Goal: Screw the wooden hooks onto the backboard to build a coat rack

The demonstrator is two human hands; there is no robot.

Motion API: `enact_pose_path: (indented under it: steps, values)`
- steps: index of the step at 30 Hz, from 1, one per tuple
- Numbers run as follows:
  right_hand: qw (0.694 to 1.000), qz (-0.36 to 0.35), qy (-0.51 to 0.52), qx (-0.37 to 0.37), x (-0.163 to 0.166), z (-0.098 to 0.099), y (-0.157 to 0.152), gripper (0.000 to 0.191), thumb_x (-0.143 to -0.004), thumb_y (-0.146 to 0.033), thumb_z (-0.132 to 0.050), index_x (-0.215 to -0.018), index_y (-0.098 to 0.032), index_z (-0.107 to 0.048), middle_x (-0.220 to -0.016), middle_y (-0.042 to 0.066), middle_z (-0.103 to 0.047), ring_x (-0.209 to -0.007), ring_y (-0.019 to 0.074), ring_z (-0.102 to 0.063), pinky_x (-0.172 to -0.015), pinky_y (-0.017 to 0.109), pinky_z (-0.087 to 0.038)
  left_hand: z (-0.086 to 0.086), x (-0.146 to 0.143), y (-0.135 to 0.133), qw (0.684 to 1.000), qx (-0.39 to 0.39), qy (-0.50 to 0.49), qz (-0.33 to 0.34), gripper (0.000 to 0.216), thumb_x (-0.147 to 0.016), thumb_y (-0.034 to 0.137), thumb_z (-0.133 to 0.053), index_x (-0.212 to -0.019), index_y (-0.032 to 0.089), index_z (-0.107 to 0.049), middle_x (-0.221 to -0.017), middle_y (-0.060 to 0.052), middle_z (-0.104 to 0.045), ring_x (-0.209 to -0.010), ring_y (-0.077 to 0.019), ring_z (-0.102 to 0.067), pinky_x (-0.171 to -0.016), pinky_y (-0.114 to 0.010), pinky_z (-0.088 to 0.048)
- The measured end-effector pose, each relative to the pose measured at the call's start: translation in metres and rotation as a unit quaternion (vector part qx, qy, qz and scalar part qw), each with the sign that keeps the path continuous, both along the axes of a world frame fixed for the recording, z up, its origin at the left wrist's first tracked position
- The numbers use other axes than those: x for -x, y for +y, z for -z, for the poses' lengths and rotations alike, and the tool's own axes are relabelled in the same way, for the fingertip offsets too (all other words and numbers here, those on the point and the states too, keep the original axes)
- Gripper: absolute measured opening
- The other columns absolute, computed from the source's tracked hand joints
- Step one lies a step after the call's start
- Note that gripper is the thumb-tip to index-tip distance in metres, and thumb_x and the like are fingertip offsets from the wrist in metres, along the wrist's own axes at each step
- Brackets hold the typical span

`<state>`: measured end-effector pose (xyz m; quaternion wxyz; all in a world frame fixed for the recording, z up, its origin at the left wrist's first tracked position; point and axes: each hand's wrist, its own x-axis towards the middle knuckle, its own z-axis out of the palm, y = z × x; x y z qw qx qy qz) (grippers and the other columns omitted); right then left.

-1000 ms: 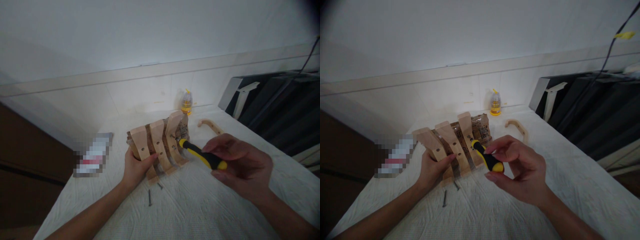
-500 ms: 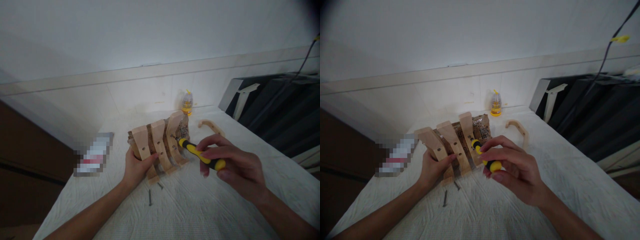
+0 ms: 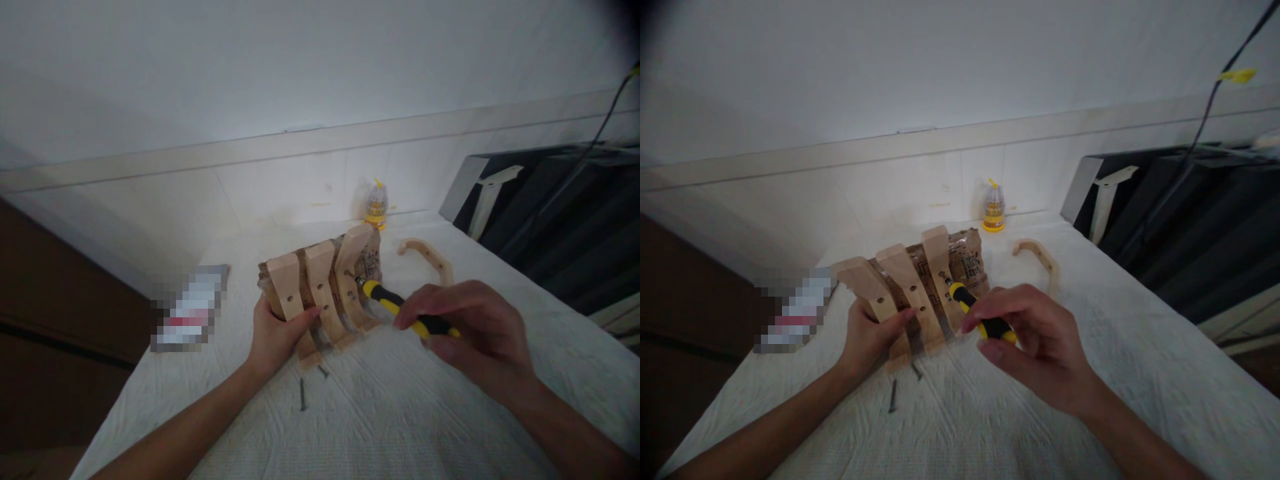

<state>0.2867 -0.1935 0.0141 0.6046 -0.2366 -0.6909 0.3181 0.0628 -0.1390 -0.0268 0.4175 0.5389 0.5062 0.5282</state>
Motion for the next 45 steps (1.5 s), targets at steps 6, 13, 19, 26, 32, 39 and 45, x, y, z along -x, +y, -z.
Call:
enact_pose_path:
  steps: [6, 13, 19, 26, 32, 39, 45]
  values:
    - [0.996, -0.078, -0.004, 0.031, -0.002, -0.003, 0.001, 0.022, -0.085, -0.031, -0.058, -0.104, -0.026, -0.069, -0.098, 0.006, -0.062, -0.072, 0.0136, -0.063, -0.055, 0.025, -0.055, 0.003, 0.000, 0.001, 1.000, -0.002, -0.004, 0.000, 0.049, -0.052, 0.037, -0.081, -0.090, 0.015, -0.060, -0.085, -0.005, -0.069, -0.072, -0.0176, -0.065, -0.064, -0.029, -0.055]
    - [0.997, -0.045, 0.050, 0.036, 0.000, -0.002, 0.000, 0.024, -0.079, -0.022, -0.067, -0.103, -0.027, -0.069, -0.100, 0.004, -0.067, -0.072, 0.0116, -0.064, -0.053, 0.020, -0.054, 0.005, 0.001, 0.002, 1.000, -0.004, -0.004, -0.003, 0.051, -0.052, 0.037, -0.081, -0.093, 0.015, -0.059, -0.087, -0.005, -0.069, -0.073, -0.0182, -0.065, -0.064, -0.029, -0.055]
    - [0.998, 0.009, 0.058, 0.011, -0.002, -0.002, 0.003, 0.026, -0.076, -0.025, -0.070, -0.101, -0.029, -0.068, -0.093, 0.004, -0.066, -0.089, 0.0171, -0.063, -0.055, 0.022, -0.053, 0.006, 0.001, 0.002, 1.000, -0.006, -0.008, 0.004, 0.051, -0.053, 0.037, -0.081, -0.093, 0.015, -0.059, -0.089, -0.006, -0.069, -0.074, -0.0179, -0.065, -0.066, -0.030, -0.055]
    - [0.992, 0.106, -0.017, -0.070, -0.002, -0.002, 0.006, 0.020, -0.075, -0.033, -0.071, -0.094, -0.030, -0.072, -0.078, 0.003, -0.061, -0.074, 0.0157, -0.059, -0.057, 0.027, -0.053, 0.004, 0.001, 0.002, 1.000, 0.005, -0.008, -0.006, 0.052, -0.051, 0.036, -0.081, -0.092, 0.015, -0.058, -0.086, -0.005, -0.069, -0.072, -0.0182, -0.065, -0.064, -0.030, -0.055]
    - [0.988, 0.121, 0.028, -0.089, 0.006, 0.002, 0.006, 0.016, -0.070, -0.024, -0.075, -0.085, -0.026, -0.067, -0.072, 0.001, -0.061, -0.067, 0.0146, -0.057, -0.052, 0.026, -0.051, 0.001, 0.000, 0.001, 1.000, -0.002, 0.000, -0.004, 0.049, -0.050, 0.037, -0.081, -0.089, 0.015, -0.059, -0.085, -0.005, -0.070, -0.072, -0.0188, -0.066, -0.064, -0.030, -0.056]
    - [0.999, 0.038, -0.008, -0.030, 0.003, 0.001, 0.001, 0.014, -0.082, -0.021, -0.063, -0.095, -0.026, -0.065, -0.079, 0.002, -0.069, -0.075, 0.0152, -0.065, -0.065, 0.028, -0.055, 0.002, 0.000, 0.001, 1.000, -0.008, 0.013, -0.004, 0.049, -0.051, 0.037, -0.080, -0.090, 0.015, -0.059, -0.086, -0.006, -0.070, -0.073, -0.0194, -0.066, -0.063, -0.030, -0.055]
    - [0.997, -0.068, -0.029, 0.016, 0.001, 0.001, -0.002, 0.030, -0.091, -0.030, -0.048, -0.117, -0.028, -0.062, -0.106, 0.007, -0.059, -0.063, 0.0098, -0.061, -0.057, 0.028, -0.055, 0.004, 0.000, 0.002, 1.000, 0.003, -0.004, -0.009, 0.051, -0.051, 0.036, -0.081, -0.092, 0.014, -0.059, -0.087, -0.007, -0.070, -0.073, -0.0197, -0.066, -0.064, -0.030, -0.055]
